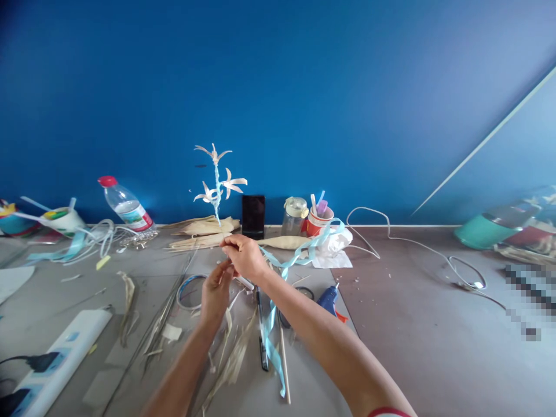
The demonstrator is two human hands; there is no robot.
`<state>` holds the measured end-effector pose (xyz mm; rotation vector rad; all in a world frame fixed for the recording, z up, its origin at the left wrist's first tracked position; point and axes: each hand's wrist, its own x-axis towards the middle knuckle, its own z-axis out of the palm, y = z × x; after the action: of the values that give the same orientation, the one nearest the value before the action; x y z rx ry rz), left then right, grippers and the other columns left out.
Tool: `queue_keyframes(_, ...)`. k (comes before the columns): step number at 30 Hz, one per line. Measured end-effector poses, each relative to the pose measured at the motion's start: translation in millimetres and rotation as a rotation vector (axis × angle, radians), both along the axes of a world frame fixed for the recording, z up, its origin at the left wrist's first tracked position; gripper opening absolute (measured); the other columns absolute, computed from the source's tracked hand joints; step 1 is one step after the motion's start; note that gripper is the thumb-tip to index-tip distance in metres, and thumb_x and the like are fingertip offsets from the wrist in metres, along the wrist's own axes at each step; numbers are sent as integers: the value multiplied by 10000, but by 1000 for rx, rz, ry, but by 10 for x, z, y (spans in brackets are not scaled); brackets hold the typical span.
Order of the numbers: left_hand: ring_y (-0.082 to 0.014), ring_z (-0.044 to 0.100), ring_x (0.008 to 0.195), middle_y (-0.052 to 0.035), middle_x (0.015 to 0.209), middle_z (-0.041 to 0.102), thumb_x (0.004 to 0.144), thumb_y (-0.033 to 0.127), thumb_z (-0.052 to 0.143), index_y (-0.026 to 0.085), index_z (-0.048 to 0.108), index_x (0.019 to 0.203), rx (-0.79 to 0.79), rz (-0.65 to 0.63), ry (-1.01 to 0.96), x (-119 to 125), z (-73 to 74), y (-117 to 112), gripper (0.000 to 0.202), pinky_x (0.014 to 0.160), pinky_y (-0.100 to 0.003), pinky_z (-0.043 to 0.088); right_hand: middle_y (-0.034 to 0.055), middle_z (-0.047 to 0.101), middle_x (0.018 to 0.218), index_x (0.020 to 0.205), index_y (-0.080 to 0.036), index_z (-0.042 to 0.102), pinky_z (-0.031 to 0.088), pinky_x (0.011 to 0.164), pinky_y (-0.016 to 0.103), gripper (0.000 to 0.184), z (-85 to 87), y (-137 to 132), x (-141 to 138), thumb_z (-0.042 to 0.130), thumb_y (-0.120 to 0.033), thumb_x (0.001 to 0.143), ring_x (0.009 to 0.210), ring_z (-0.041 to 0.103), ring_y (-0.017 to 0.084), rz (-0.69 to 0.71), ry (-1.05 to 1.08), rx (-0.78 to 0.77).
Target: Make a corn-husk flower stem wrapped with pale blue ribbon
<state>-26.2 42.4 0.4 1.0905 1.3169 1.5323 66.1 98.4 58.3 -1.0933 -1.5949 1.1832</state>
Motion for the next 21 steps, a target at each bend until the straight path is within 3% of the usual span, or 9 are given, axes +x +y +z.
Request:
queue_keyframes(3, -132, 566, 601, -14, 632, 623, 768, 339, 555, 158, 662, 886, 17, -10, -10, -6, -40, 17, 241, 634, -259, 440, -14, 572, 674, 858, -206, 634, 389, 414, 224, 176, 22, -65, -8, 494, -246, 759, 450, 483, 97, 6, -52, 71)
queue_keyframes(6, -128, 561, 585, -12, 618, 615, 768, 324, 554, 158, 654, 836, 30, -3, -12, 0, -76, 32, 206, 619, -256, 439, 25, 596, 809, 945, -200, 642, 465, 597, 251, 220, 16, -107, 56, 528, -217, 758, 670, 576, 135, -27, -118, 235)
queue_keyframes(9, -137, 589, 600, -20, 645, 639, 756, 315, 566, 157, 639, 843, 31, 0, -39, 11, -74, 30, 195, 635, -270, 452, 63, 580, 921, 981, -188, 647, 467, 708, 278, 243, -19, -69, 302, 525, -196, 771, 794, 579, 153, -88, -178, 345)
queue_keyframes(11, -147, 606, 610, -27, 658, 652, 751, 326, 577, 152, 629, 845, 12, 3, -38, 20, -55, 19, 204, 641, -281, 459, 83, 577, 947, 961, -180, 654, 468, 695, 285, 229, -39, 30, 603, 500, -201, 794, 773, 574, 154, -178, -237, 395)
queue_keyframes(14, -168, 623, 627, -36, 673, 662, 749, 372, 583, 149, 629, 856, -7, 1, -2, 32, -25, -2, 252, 647, -302, 469, 85, 607, 896, 896, -172, 674, 456, 760, 314, 225, -18, 268, 1222, 474, -179, 795, 809, 573, 183, -431, -448, 502)
queue_keyframes(17, -185, 638, 674, -42, 707, 674, 766, 397, 566, 153, 626, 899, -28, -5, 64, 43, -16, -15, 284, 683, -327, 476, 98, 605, 991, 915, -173, 682, 447, 780, 307, 279, 69, 504, 1852, 418, -179, 824, 861, 575, 194, -698, -780, 403)
queue_keyframes(19, -188, 636, 665, -43, 699, 676, 766, 406, 565, 153, 619, 889, -31, -18, 92, 47, -21, -16, 286, 690, -338, 480, 111, 597, 1035, 976, -163, 669, 442, 782, 292, 330, 128, 611, 2147, 363, -169, 852, 899, 574, 192, -718, -1023, 283)
queue_keyframes(21, -190, 636, 663, -43, 692, 674, 767, 415, 560, 156, 615, 889, -32, -20, 105, 48, -33, -12, 292, 690, -344, 485, 110, 591, 1071, 998, -166, 665, 442, 775, 279, 322, 155, 675, 2295, 377, -175, 853, 904, 580, 187, -664, -1108, 246)
